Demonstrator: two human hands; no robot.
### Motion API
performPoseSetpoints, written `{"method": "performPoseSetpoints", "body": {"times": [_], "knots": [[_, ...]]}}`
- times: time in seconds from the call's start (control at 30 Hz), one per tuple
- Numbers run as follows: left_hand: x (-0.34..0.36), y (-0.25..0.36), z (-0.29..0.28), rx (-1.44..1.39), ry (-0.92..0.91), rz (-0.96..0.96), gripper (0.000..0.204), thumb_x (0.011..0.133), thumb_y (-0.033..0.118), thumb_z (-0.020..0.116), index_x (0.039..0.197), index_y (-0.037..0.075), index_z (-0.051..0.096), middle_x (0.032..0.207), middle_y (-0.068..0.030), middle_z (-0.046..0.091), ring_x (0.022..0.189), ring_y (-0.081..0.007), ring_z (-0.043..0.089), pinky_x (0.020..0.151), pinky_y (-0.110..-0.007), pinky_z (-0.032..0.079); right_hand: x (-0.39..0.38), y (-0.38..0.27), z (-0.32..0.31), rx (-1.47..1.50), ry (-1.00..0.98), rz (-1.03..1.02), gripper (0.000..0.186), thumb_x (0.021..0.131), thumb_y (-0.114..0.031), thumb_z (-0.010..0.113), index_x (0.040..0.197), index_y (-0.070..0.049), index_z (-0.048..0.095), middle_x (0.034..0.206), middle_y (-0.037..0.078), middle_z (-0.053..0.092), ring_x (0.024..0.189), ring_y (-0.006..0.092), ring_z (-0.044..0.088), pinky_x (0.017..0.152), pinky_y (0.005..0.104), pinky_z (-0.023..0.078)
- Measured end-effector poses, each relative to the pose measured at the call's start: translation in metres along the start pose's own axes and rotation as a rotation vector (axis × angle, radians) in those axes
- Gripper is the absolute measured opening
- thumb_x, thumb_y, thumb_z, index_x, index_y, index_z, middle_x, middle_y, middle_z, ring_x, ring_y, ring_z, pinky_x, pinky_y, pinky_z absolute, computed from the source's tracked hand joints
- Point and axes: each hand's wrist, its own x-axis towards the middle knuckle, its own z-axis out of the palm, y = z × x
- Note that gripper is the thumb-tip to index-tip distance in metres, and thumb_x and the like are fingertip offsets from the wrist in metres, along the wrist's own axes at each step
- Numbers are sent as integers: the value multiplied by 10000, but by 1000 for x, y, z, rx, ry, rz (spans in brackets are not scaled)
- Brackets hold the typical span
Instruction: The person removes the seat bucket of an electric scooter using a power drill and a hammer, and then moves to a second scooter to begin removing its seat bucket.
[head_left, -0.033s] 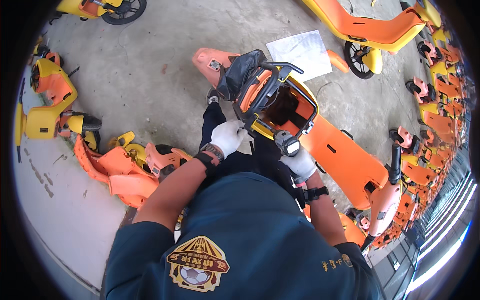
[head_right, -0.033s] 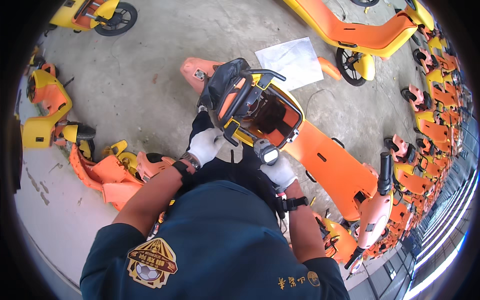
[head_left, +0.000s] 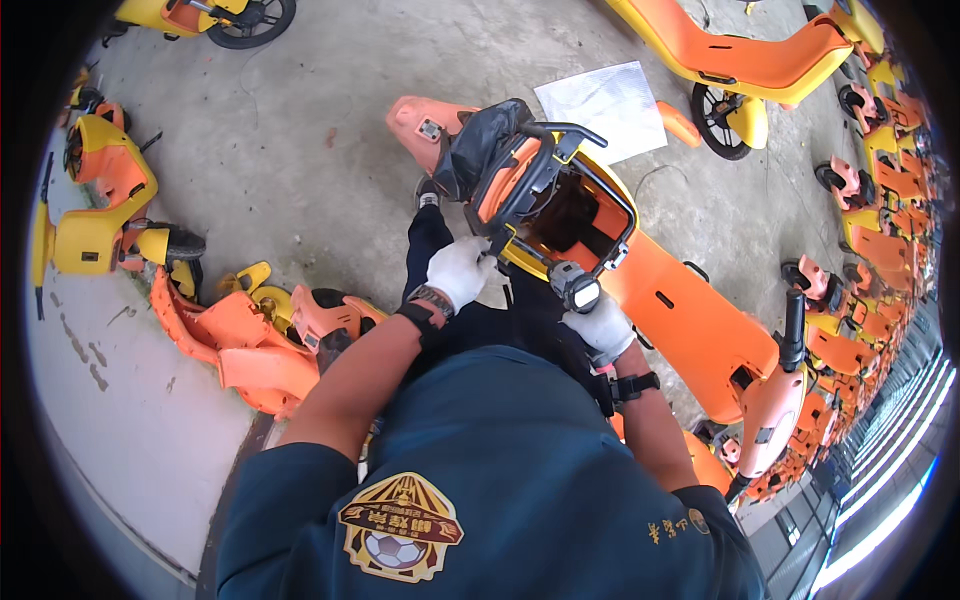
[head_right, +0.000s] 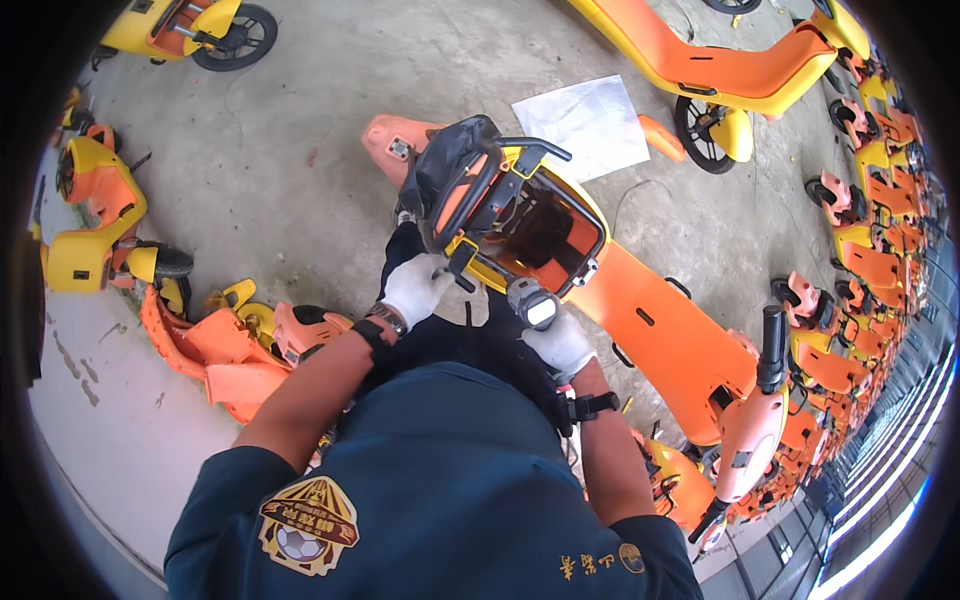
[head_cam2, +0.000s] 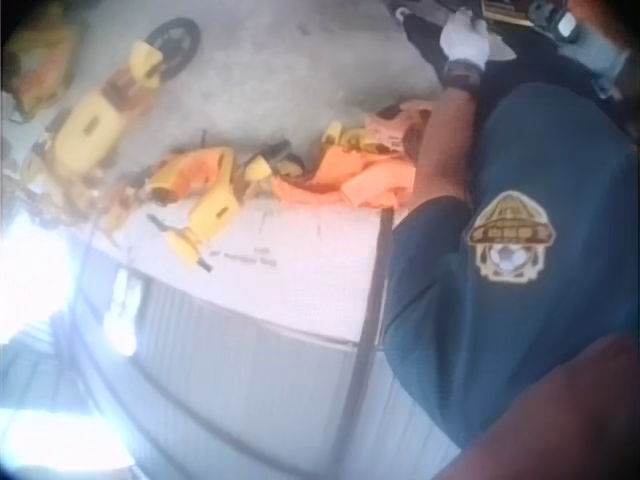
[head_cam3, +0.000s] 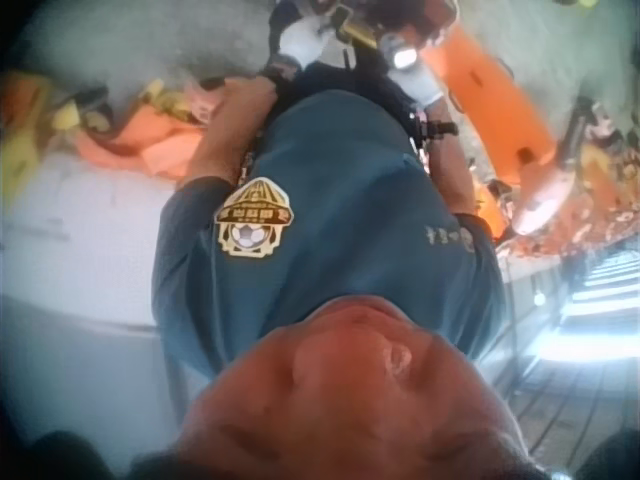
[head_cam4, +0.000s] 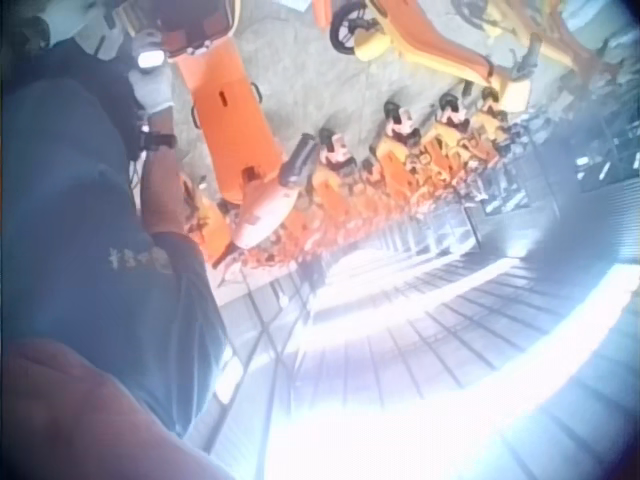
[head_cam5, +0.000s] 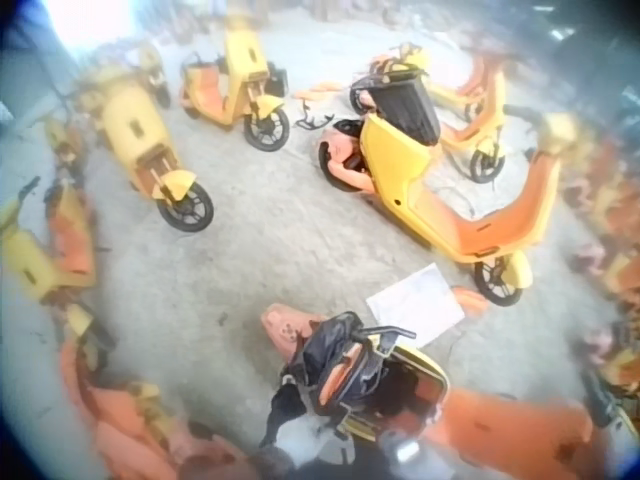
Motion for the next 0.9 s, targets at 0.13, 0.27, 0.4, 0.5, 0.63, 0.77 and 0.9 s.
{"method": "performPoseSetpoints", "body": {"times": [0.13,0.27,0.4,0.5,0.63,0.77,0.9], "knots": [[18,21,45,121,150,-50,318,854,273,629,1130,114,639,1037,-149,648,913,-359,646,790,-443,521,-2,16,-27,-33,4,-191,631,710,-97,696,1308,-8,512,1076,200,697,1065,320,668,911,376,528],[31,16,78,271,209,-93,266,869,227,588,1111,132,645,1041,-141,640,911,-353,644,774,-460,521,-14,30,-60,-138,-66,-113,669,709,-88,710,1341,-38,497,1149,200,672,1108,324,647,931,380,522],[38,15,83,351,241,-120,224,873,212,563,1057,122,656,1010,-131,655,891,-341,657,758,-472,525,-25,67,-81,-96,-71,-112,703,708,-100,723,1363,-44,474,1112,237,673,1080,353,653,921,401,528],[43,17,81,448,233,-71,187,876,207,548,995,110,655,978,-132,665,864,-345,667,735,-480,532,-26,86,-89,-104,-80,-94,709,709,-101,719,1370,-44,468,1098,248,672,1075,359,653,921,399,529],[46,16,80,538,191,-112,161,886,201,535,933,95,647,925,-135,674,824,-355,681,700,-480,538,-27,101,-93,-100,-98,-67,710,701,-112,713,1367,-46,475,1110,246,670,1088,358,646,924,397,526],[44,22,83,566,172,-128,186,907,210,517,926,69,637,920,-145,677,827,-354,683,703,-476,537,-27,104,-94,-111,-85,-40,711,694,-126,708,1364,-51,482,1107,242,671,1081,360,648,921,406,524],[42,21,84,552,205,-102,192,923,230,513,944,79,629,918,-148,680,821,-353,683,709,-478,533,-28,100,-94,-154,-70,0,705,694,-151,704,1359,-57,492,1104,239,672,1068,363,650,918,410,523]]}}
